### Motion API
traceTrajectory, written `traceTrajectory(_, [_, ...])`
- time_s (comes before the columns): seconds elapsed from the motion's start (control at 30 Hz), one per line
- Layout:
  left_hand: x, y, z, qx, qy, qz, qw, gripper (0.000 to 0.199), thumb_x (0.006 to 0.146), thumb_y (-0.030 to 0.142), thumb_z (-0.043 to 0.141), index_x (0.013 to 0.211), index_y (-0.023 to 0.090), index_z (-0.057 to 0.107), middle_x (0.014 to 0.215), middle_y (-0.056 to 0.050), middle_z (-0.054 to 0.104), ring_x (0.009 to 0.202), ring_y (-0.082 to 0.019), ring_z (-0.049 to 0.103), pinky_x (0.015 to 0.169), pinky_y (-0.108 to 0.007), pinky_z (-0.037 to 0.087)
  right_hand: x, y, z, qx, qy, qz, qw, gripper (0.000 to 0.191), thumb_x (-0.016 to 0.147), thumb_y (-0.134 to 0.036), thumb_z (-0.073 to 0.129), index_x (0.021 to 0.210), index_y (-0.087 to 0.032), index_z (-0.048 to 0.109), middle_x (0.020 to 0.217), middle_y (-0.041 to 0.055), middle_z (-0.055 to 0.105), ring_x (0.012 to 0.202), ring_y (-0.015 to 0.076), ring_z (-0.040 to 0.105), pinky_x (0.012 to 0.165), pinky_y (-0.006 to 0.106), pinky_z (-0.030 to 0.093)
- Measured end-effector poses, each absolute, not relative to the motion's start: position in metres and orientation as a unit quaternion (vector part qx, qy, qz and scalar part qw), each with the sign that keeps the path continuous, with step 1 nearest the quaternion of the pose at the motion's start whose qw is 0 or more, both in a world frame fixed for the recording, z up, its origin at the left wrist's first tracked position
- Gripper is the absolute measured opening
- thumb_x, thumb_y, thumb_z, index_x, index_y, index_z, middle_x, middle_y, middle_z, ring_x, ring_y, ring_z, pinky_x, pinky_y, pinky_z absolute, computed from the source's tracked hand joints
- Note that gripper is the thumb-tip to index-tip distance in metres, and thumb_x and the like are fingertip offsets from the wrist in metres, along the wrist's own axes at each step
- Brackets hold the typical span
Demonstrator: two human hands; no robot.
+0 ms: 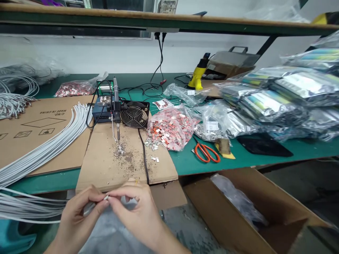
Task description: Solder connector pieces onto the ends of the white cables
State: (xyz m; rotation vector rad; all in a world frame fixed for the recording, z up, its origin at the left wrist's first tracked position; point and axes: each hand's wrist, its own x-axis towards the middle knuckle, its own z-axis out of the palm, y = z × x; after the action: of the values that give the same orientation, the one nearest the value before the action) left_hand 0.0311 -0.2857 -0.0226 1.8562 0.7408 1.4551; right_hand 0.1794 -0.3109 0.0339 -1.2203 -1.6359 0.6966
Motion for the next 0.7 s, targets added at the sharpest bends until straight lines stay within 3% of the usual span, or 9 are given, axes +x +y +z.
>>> traceTrajectory(0.1, [0.033,-0.286,-0.021,0.718,0.279,0.574,0.277,0.011,0.079,0.007,0.06,0.078,0.017,0.055,0.063,0.001,0.053,0.056,-0.009,0.053,0.051,-0.017,0.041,0.181,-0.311,0.034,-0.497,-0.666,0.296,0.471,0.013,0.078,-0.017,0.061,0.077,-0.014,0.074,0.066,0.0085,0.068,0.059,0.0166,0.058,0.054,0.027,0.044])
traceTrajectory(0.3, [0.033,-0.287,-0.02,0.71,0.275,0.581,0.289,0.013,0.079,0.005,0.059,0.077,0.017,0.054,0.061,0.001,0.052,0.054,-0.01,0.051,0.049,-0.018,0.041,0.182,-0.312,0.039,-0.461,-0.698,0.299,0.459,0.019,0.079,-0.011,0.059,0.086,-0.019,0.075,0.065,0.0043,0.068,0.061,0.0148,0.057,0.06,0.027,0.044])
traceTrajectory(0.43, [0.032,-0.287,-0.019,0.717,0.275,0.584,0.264,0.014,0.078,0.004,0.06,0.079,0.017,0.055,0.062,0.001,0.052,0.055,-0.01,0.051,0.05,-0.019,0.041,0.183,-0.31,0.042,-0.477,-0.692,0.297,0.453,0.018,0.075,-0.011,0.06,0.081,-0.016,0.076,0.059,0.0057,0.064,0.054,0.0143,0.052,0.05,0.025,0.038])
traceTrajectory(0.53, [0.034,-0.287,-0.019,0.715,0.262,0.591,0.265,0.019,0.076,0.001,0.061,0.082,0.018,0.054,0.064,0.001,0.053,0.057,-0.01,0.053,0.052,-0.019,0.042,0.181,-0.308,0.036,-0.462,-0.64,0.371,0.489,0.015,0.071,-0.012,0.063,0.076,-0.016,0.076,0.055,0.0054,0.06,0.051,0.0138,0.05,0.047,0.024,0.036])
traceTrajectory(0.63, [0.038,-0.287,-0.019,0.676,0.258,0.603,0.336,0.017,0.077,0.003,0.061,0.077,0.019,0.055,0.062,0.002,0.055,0.055,-0.009,0.054,0.051,-0.017,0.044,0.171,-0.306,0.02,-0.416,-0.488,0.52,0.565,0.005,0.067,-0.022,0.072,0.067,-0.018,0.073,0.053,0.0035,0.059,0.046,0.0103,0.046,0.045,0.023,0.037])
traceTrajectory(0.7, [0.04,-0.288,-0.018,0.636,0.261,0.582,0.434,0.013,0.079,0.009,0.061,0.071,0.018,0.056,0.059,0.002,0.057,0.051,-0.009,0.055,0.048,-0.016,0.045,0.162,-0.306,0.008,-0.394,-0.406,0.578,0.587,0.021,0.065,-0.037,0.076,0.064,-0.018,0.067,0.055,0.0018,0.058,0.041,0.0084,0.043,0.042,0.022,0.037])
